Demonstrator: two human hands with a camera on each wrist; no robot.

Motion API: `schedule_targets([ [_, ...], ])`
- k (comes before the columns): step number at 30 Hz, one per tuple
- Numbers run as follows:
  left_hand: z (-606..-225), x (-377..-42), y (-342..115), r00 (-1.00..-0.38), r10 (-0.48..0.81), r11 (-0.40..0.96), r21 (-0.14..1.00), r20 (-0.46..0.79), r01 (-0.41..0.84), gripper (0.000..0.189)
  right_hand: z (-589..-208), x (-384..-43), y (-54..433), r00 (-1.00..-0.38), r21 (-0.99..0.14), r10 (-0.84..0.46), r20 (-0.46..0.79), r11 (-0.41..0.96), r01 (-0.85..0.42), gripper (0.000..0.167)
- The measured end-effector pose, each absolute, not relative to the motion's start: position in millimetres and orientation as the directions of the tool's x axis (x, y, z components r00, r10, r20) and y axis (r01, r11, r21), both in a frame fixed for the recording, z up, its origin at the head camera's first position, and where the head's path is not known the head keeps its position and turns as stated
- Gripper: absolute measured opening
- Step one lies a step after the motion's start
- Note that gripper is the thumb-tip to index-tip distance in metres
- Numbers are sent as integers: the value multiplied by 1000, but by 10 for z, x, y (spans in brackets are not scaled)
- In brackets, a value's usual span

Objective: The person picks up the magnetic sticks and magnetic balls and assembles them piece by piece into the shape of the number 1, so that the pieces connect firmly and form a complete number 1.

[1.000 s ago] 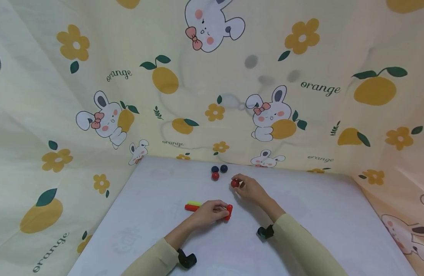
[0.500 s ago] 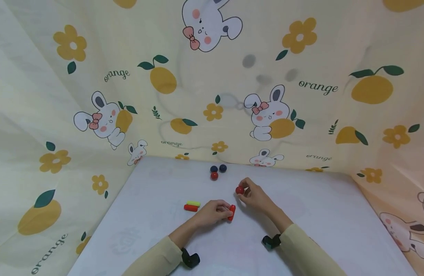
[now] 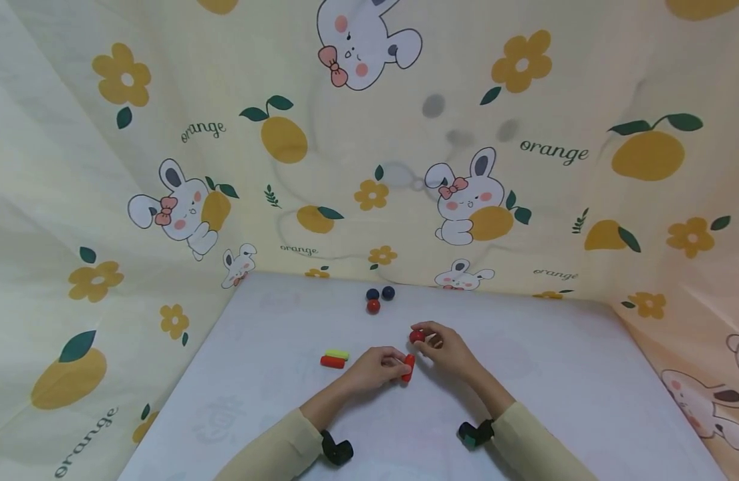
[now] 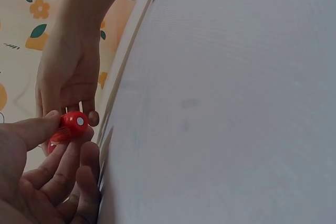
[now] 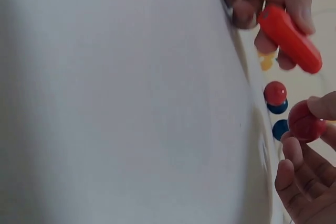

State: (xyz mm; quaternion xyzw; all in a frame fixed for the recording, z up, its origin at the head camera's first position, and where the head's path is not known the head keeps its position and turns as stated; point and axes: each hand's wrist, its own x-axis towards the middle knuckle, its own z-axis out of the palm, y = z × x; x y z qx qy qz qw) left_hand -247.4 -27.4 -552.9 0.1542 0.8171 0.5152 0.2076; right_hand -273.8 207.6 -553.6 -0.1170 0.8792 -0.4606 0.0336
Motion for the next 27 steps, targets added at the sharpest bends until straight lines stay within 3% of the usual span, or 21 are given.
schedule_targets([
  [17,-5588,-2517,-240,-871,463,442,894,-162,69,23,-5512,-2534,2053,-975,-951,-203,-92,309,26,45],
  [27,-5649,-2581,-241,-875,448,404,915,-183,16,25,-5618,-2593,2075,-981,-951,-126,-145,290,103,45],
])
